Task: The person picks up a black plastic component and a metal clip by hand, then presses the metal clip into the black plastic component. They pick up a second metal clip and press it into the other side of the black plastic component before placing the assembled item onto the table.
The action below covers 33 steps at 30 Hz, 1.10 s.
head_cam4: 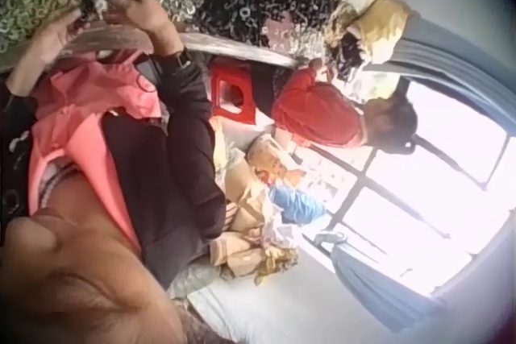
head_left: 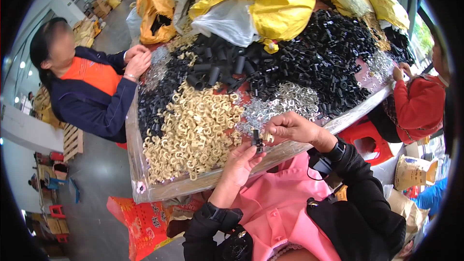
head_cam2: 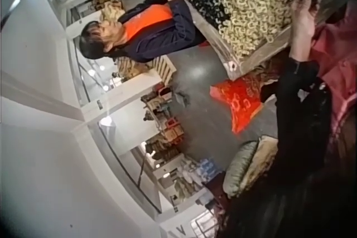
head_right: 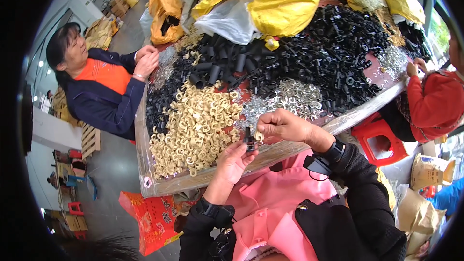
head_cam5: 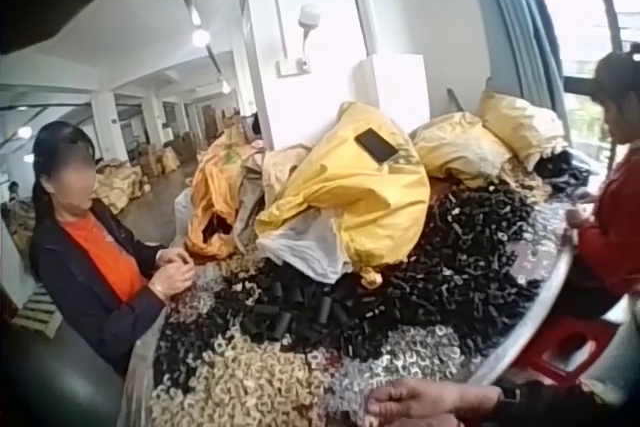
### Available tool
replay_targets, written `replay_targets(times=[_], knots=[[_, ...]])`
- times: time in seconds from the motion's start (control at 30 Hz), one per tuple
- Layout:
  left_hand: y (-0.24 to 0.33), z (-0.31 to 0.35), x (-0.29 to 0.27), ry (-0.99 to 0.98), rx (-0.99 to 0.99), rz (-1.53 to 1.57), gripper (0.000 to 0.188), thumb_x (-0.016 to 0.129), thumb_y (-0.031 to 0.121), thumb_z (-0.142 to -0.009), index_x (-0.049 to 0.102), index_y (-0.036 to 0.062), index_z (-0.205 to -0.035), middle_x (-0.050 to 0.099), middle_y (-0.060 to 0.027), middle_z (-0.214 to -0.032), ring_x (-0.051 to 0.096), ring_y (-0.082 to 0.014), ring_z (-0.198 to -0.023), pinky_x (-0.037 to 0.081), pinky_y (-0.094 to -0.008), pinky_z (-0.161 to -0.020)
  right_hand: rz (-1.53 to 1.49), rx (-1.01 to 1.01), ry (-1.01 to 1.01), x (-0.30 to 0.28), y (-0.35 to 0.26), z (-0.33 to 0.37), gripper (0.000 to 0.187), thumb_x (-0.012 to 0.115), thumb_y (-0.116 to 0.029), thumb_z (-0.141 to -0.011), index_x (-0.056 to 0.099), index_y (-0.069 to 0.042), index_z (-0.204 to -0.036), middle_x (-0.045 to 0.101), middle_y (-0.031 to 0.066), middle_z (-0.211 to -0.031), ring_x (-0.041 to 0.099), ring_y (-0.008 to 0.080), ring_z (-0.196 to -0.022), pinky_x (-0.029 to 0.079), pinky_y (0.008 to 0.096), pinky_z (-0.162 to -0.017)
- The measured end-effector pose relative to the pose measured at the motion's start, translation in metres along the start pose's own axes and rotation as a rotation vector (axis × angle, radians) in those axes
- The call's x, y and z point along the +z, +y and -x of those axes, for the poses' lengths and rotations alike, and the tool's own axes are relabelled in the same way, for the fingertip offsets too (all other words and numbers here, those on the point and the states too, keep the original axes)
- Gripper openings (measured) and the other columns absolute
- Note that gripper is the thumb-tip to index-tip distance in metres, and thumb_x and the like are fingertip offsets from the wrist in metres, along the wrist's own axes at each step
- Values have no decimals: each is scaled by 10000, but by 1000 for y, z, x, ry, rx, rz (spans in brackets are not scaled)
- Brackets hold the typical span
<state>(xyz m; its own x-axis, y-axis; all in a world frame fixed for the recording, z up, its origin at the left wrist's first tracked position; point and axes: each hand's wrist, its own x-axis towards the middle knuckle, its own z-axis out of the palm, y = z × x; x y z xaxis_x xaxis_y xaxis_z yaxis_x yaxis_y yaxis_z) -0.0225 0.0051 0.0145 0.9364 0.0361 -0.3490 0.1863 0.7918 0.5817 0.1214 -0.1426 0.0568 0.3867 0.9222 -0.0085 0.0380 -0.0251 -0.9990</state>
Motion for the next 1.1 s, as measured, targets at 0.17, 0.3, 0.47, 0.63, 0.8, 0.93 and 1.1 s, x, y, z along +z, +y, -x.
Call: replay_targets(times=[0.17,0.3,0.47,0.63,0.8,0.93,1.1], knots=[[-3,0,-5,-9,19,-15,216,558,111,-784,531,-2,-966,587,-108,-895,582,-215,-831,489,-269,-706,98,118,161,-22,16,21,236,476,-208,-857,516,-11,-732,426,-41,-591,403,37,-563,350,223,-490],[-8,5,3,-61,152,-37,247,570,110,-771,533,-9,-985,584,-94,-914,563,-188,-876,458,-286,-764,66,150,101,7,28,19,218,468,-180,-856,514,-9,-728,426,-35,-591,387,49,-569,339,228,-497],[-14,13,-17,-4,237,-172,289,574,104,-767,522,-9,-1027,575,-80,-952,546,-162,-904,428,-282,-802,323,-65,136,47,40,-6,172,465,-128,-843,512,-10,-728,420,-24,-587,382,56,-560,321,214,-490],[-9,48,-54,106,370,17,274,541,73,-786,513,-12,-1045,566,-93,-983,542,-178,-913,422,-291,-821,194,27,1,91,35,-27,87,481,-90,-826,506,-12,-798,438,-22,-624,401,55,-574,326,210,-499],[20,134,-88,260,652,162,226,508,54,-800,521,-15,-1015,561,-112,-985,542,-199,-921,441,-326,-823,76,34,-130,117,34,-37,117,511,-99,-818,482,-14,-892,446,-28,-681,390,46,-585,317,194,-508],[63,231,-159,682,1035,231,158,507,80,-807,524,-18,-930,560,-122,-960,552,-204,-890,463,-339,-810,133,24,-170,109,36,-35,163,522,-137,-825,477,-14,-920,442,-40,-694,376,37,-581,306,182,-507],[115,328,-262,1047,1173,235,160,545,116,-791,537,-3,-897,593,-94,-854,579,-170,-784,483,-270,-731,35,158,-126,98,37,-25,155,539,-122,-814,489,-7,-904,451,-41,-675,386,31,-565,303,169,-490]])
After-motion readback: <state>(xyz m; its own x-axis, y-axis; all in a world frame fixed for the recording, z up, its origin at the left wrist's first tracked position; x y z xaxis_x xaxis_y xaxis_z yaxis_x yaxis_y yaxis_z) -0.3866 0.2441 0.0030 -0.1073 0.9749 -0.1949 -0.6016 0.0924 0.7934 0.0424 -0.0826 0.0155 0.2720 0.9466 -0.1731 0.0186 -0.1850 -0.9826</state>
